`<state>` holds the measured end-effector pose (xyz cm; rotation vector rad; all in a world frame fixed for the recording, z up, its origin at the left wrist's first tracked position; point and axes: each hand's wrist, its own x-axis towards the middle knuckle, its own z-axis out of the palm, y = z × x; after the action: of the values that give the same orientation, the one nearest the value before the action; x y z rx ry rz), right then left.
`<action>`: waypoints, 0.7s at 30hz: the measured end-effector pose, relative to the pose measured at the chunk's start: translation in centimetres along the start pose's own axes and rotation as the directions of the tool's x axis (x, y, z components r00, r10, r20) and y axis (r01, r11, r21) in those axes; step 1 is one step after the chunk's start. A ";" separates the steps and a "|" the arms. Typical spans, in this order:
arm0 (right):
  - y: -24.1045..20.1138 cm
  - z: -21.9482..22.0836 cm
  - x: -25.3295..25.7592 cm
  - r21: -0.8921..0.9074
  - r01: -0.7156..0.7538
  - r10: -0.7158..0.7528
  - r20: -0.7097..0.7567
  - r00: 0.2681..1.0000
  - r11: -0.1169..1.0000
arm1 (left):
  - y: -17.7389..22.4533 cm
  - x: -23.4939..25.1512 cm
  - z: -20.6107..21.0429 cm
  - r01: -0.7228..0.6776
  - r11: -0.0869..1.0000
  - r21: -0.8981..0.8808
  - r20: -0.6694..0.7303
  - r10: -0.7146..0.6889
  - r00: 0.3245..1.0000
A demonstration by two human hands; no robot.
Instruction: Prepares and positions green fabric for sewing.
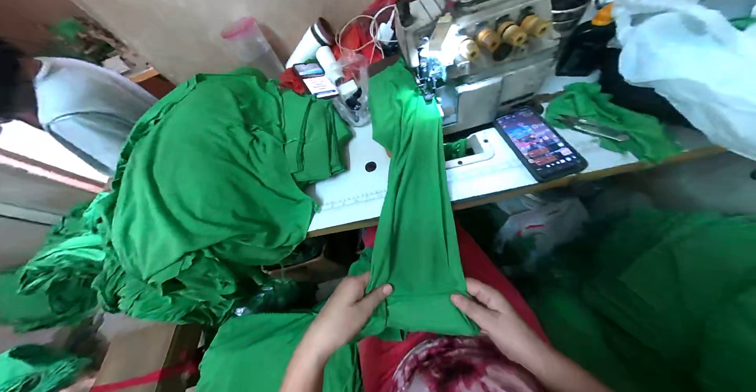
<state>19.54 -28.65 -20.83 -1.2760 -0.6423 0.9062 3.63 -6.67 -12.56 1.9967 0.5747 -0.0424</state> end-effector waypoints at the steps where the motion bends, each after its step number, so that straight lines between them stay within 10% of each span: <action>1: -2.0 -0.1 -0.6 0.020 0.108 -0.108 0.032 0.994 0.994 | 1.6 -1.3 -0.3 -0.074 0.997 -0.006 -0.048 0.074 0.996; 6: -7.9 -1.6 -2.8 -0.142 0.421 -0.401 0.149 0.904 0.896 | 4.5 -4.2 -2.1 -0.339 0.909 -0.241 -0.029 0.343 0.939; 12: -2.8 -2.0 -3.2 -0.191 0.016 -0.052 -0.185 0.981 0.981 | 2.2 -2.3 0.2 0.158 0.930 -0.333 0.088 -0.136 0.987; 21: -1.7 -2.5 -2.8 -0.109 -0.200 0.179 -0.178 0.968 0.974 | -0.6 -2.5 -1.0 -0.069 0.944 -0.324 -0.140 0.025 0.990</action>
<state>20.55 -32.42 -19.43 -1.5302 -0.4557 0.9139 0.93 -6.55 -11.89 1.6946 0.5783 0.2070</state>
